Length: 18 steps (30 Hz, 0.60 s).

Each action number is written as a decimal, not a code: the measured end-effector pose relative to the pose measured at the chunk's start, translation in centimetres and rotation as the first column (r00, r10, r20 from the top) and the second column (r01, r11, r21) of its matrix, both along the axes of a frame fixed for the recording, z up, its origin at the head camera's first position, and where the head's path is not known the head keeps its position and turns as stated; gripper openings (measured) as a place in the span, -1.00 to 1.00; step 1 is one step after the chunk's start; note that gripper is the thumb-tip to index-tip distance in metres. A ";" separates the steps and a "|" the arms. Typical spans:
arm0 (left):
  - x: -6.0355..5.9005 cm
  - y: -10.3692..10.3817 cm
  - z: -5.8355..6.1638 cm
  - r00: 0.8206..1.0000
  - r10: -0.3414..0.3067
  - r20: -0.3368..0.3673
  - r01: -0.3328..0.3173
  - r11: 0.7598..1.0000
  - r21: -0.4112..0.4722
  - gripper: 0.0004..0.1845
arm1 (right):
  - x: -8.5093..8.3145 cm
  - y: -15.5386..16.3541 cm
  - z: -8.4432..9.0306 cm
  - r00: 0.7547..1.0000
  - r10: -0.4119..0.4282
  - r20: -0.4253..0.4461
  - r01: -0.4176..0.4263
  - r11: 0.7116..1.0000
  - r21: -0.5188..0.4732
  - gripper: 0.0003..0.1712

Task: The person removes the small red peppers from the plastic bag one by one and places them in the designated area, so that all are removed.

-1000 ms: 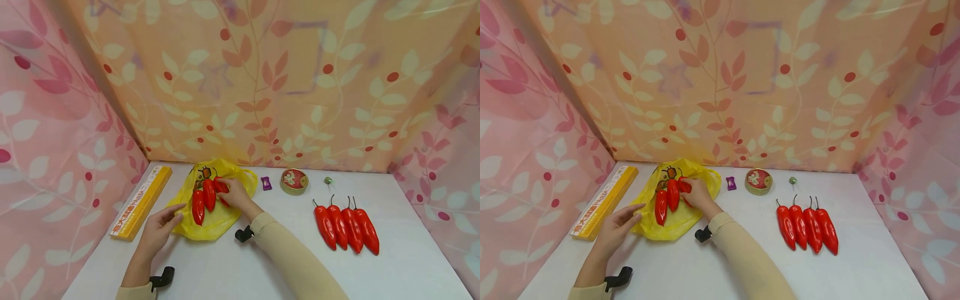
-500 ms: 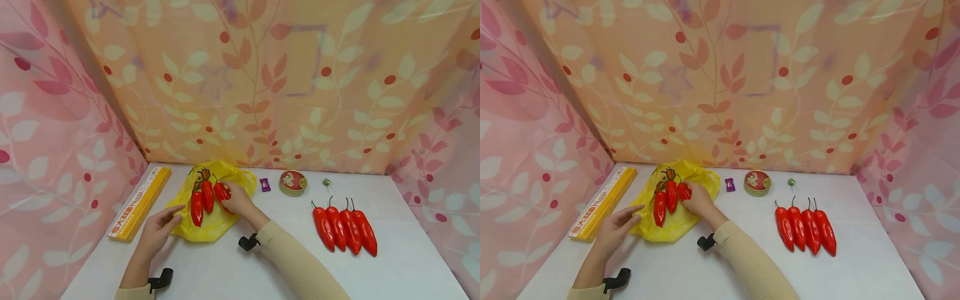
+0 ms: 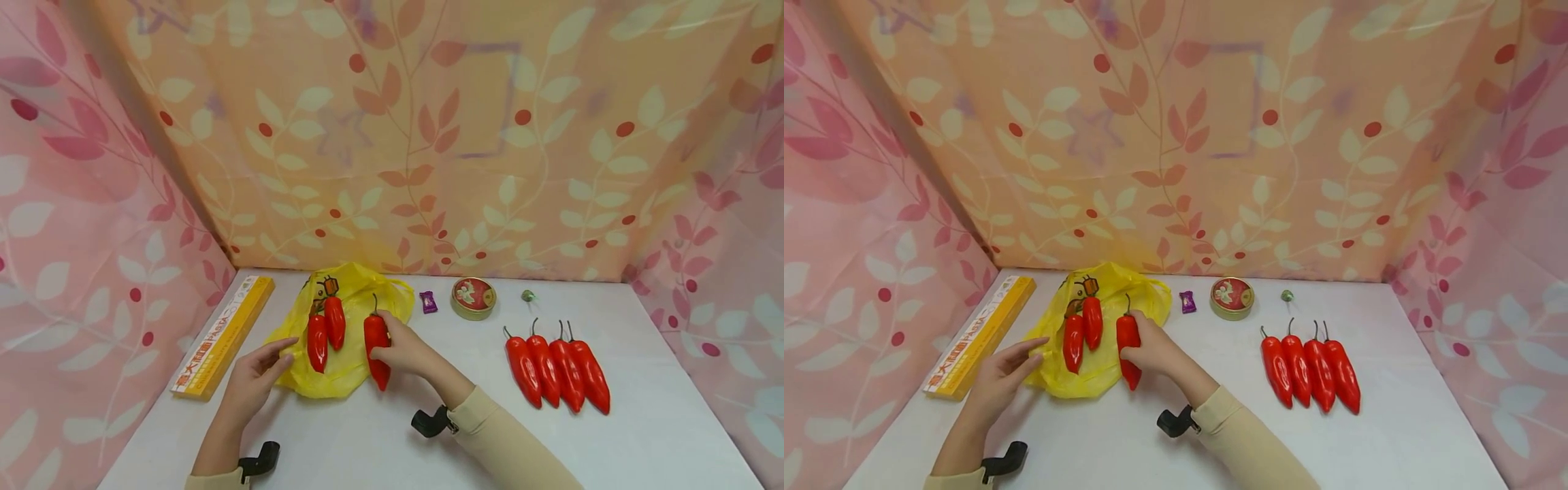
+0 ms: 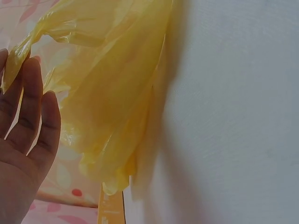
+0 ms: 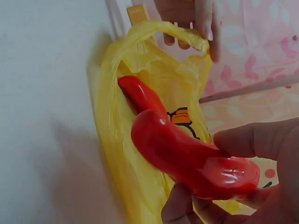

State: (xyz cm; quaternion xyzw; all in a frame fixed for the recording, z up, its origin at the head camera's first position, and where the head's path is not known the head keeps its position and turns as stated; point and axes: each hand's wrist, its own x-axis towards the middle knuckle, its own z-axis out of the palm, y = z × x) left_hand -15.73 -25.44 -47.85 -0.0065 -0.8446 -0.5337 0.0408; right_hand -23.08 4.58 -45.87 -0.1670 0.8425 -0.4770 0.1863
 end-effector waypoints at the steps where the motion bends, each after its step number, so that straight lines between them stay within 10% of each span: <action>1: 0.0 0.0 0.0 1.000 -0.001 0.000 0.001 1.000 0.003 -0.59 | 0.2 0.3 0.0 1.000 0.000 0.003 0.000 1.000 -0.004 -0.07; 9: 0.0 -0.1 -0.1 1.000 -0.002 -0.007 0.002 1.000 -0.003 -0.60 | 1.9 3.1 0.3 0.995 -0.094 -0.018 0.092 0.993 -0.076 0.16; 18: -0.1 -0.1 -0.1 1.000 0.004 -0.004 -0.004 1.000 -0.021 -0.58 | 3.2 6.3 0.5 0.976 -0.150 -0.160 0.138 0.987 -0.081 -0.22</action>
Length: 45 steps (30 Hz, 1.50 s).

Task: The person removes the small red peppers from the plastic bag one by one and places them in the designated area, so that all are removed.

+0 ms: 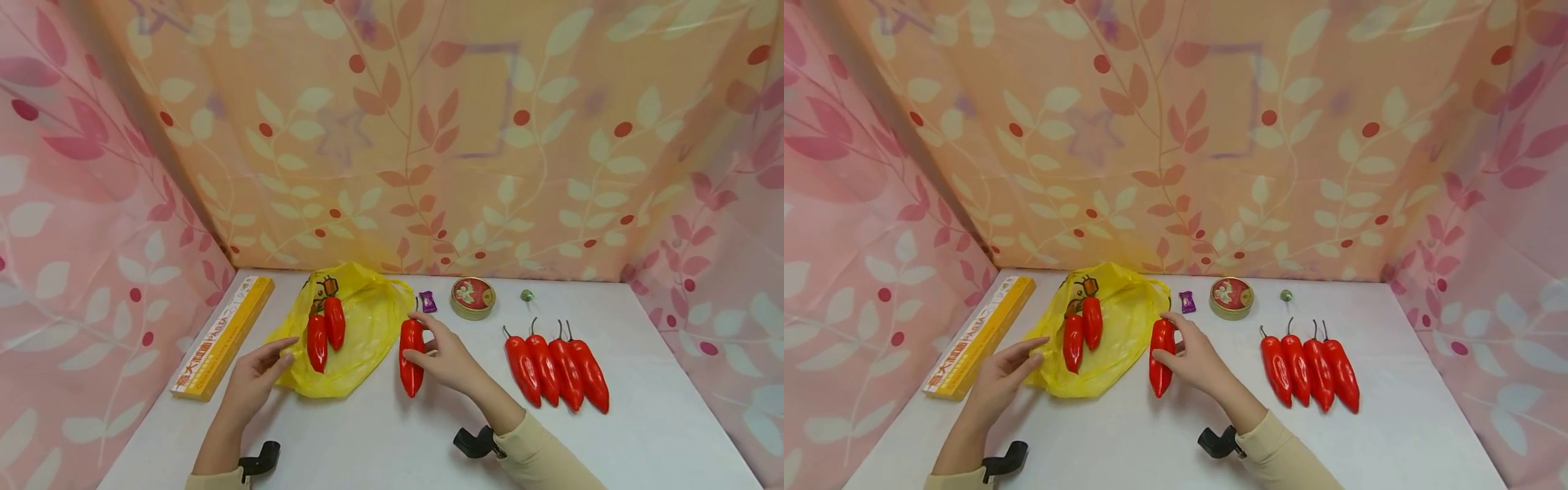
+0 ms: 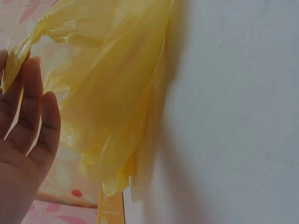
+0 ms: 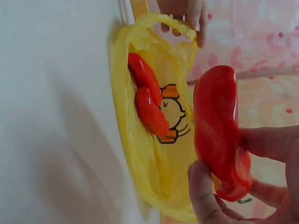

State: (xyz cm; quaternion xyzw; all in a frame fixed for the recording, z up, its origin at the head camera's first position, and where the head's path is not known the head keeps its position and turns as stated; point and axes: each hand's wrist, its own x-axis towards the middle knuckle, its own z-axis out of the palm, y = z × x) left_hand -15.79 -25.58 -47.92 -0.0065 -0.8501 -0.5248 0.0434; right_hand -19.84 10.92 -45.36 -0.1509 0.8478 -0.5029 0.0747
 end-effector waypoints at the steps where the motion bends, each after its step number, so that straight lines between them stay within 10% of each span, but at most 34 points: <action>1: 0.0 0.0 0.0 1.000 0.003 0.004 -0.003 1.000 -0.008 -0.58 | 0.1 0.3 -0.1 1.000 -0.011 -0.009 0.011 1.000 0.008 -0.23; 18: -0.2 0.0 -0.2 1.000 0.014 0.016 -0.013 1.000 -0.014 -0.58 | 1.2 7.6 -0.7 0.982 -0.170 -0.087 0.186 0.949 0.254 -0.27; 45: 0.0 0.0 0.0 1.000 0.010 0.010 -0.010 1.000 -0.016 -0.57 | 0.3 12.8 -2.6 0.942 -0.163 -0.292 0.307 0.769 0.560 -0.29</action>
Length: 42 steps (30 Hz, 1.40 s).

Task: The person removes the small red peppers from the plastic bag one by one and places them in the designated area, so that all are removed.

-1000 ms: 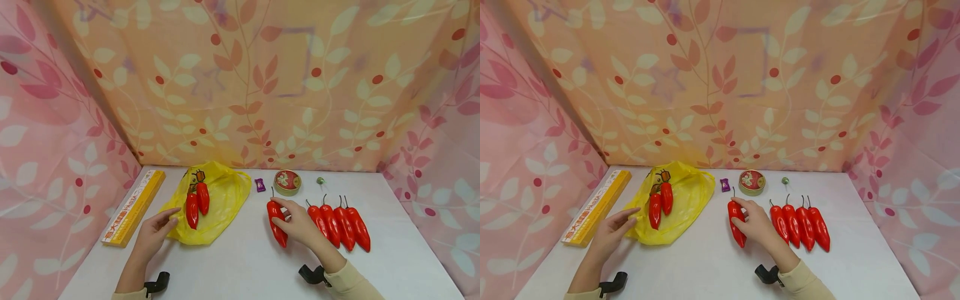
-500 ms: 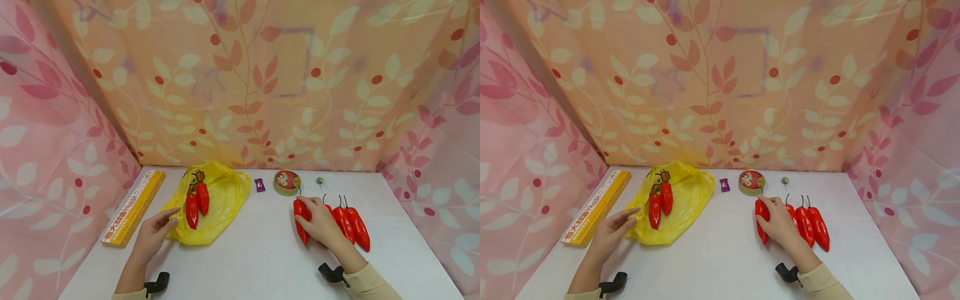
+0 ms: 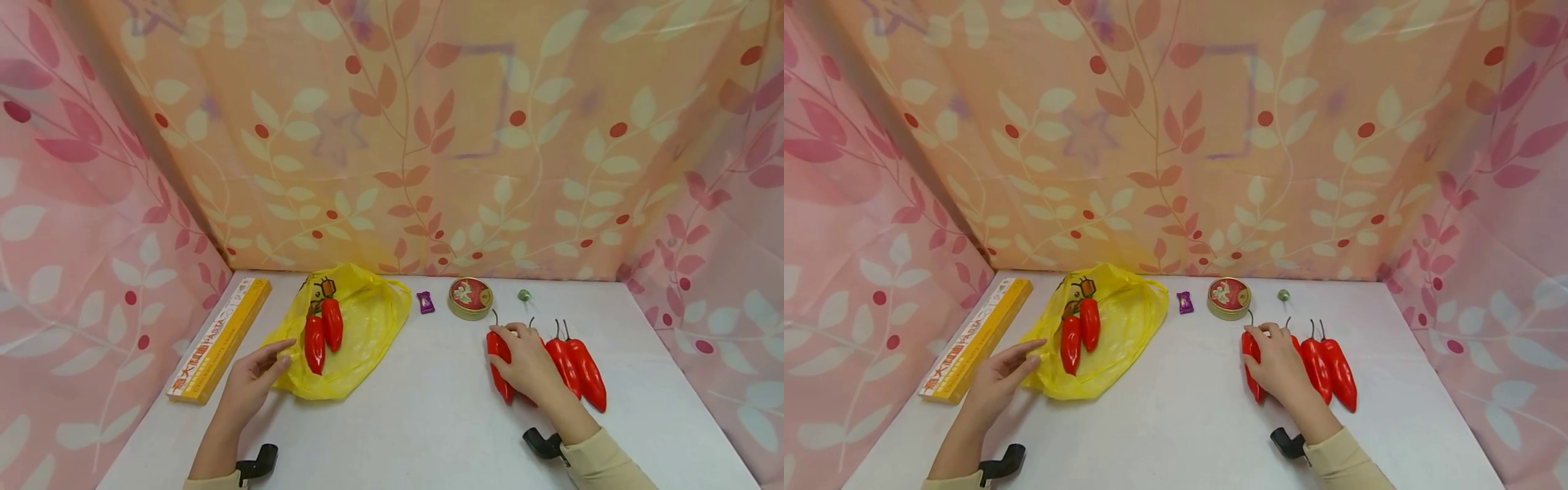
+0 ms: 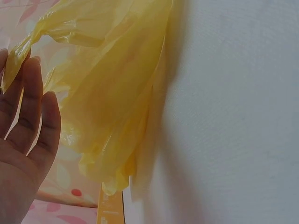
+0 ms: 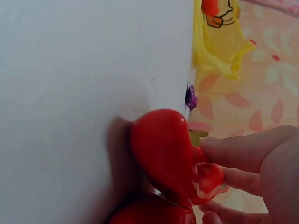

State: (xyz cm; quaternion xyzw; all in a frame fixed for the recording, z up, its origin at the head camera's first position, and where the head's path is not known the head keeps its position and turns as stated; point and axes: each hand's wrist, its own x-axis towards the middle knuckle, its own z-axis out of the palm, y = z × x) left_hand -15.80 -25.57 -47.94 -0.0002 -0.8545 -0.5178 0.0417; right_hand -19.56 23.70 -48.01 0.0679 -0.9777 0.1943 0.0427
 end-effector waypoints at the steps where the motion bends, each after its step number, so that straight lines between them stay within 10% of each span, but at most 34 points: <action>1: 0.0 0.0 0.0 1.000 -0.001 0.000 0.001 1.000 0.000 -0.57 | -0.1 0.1 -0.1 1.000 0.002 -0.005 -0.002 1.000 0.009 -0.29; 22: 0.3 -0.1 0.0 1.000 -0.008 -0.003 0.008 1.000 0.026 -0.59 | -0.8 -0.8 3.7 0.997 0.040 -0.065 -0.045 0.996 -0.076 -0.38; 42: 0.1 0.0 0.1 1.000 -0.004 0.001 0.004 0.999 0.053 -0.59 | -3.4 -8.7 5.1 0.970 0.215 -0.112 -0.240 0.917 -0.318 -0.46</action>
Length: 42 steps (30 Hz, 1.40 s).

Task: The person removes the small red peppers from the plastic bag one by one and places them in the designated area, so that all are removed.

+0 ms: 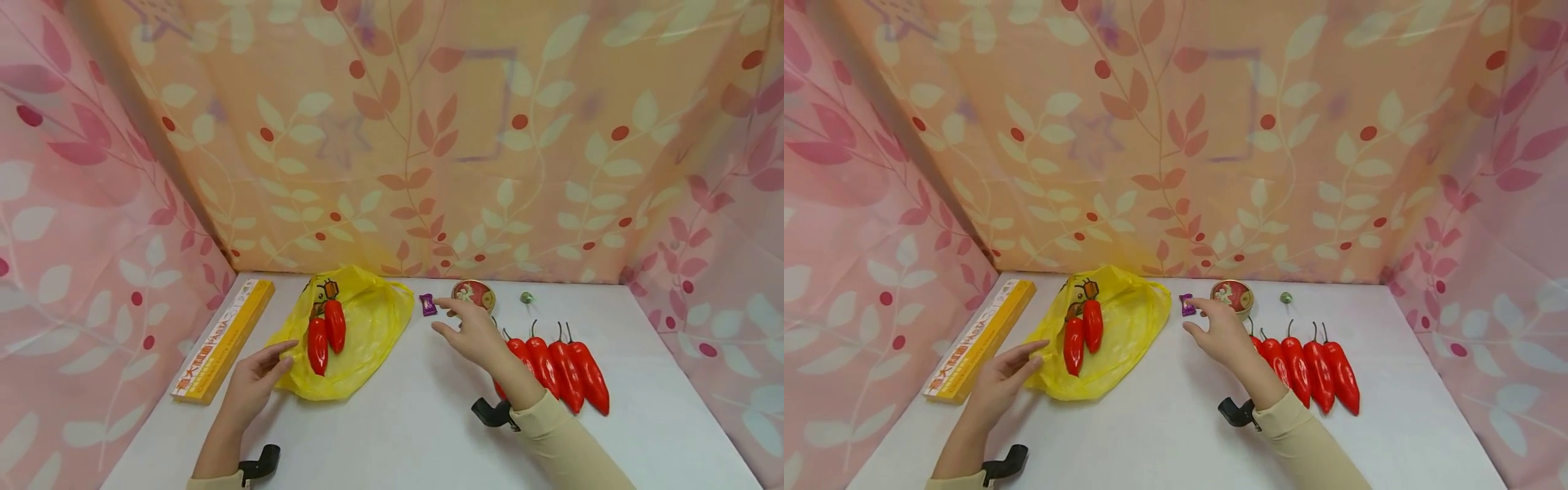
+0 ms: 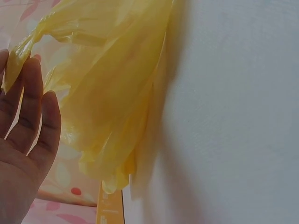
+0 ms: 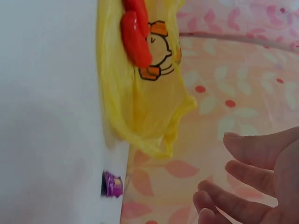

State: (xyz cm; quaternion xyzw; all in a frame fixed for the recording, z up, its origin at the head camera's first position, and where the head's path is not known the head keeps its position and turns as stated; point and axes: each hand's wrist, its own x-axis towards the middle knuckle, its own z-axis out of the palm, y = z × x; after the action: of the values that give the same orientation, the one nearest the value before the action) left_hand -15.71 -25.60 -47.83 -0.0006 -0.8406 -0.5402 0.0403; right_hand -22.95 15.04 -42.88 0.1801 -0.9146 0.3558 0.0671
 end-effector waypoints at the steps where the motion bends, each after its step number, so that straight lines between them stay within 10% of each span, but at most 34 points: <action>1: 0.0 0.0 0.0 1.000 0.001 0.000 -0.001 1.000 0.002 -0.59 | -0.2 -0.5 0.1 1.000 0.001 0.012 -0.001 1.000 -0.010 -0.45; 21: -0.1 0.1 -0.1 1.000 0.009 0.007 -0.009 1.000 -0.014 -0.57 | -3.8 -10.4 0.2 0.971 0.200 0.134 -0.177 0.970 -0.167 -0.48; 34: -0.3 -0.2 -0.5 0.999 -0.018 -0.045 0.016 0.999 -0.036 -0.60 | -6.8 -16.7 -3.8 0.928 0.233 0.290 -0.128 0.932 -0.340 -0.36; 42: -0.3 -0.1 -0.6 1.000 -0.011 -0.028 0.010 1.000 -0.025 -0.59 | -7.2 -18.9 -6.0 0.921 0.195 0.338 -0.115 0.963 -0.244 -0.35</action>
State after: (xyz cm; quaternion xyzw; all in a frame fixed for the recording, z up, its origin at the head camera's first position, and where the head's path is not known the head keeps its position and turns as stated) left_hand -15.98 -25.70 -48.43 -0.0131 -0.8465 -0.5299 0.0490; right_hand -30.15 -3.81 -48.88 0.1758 -0.8492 0.4858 -0.1099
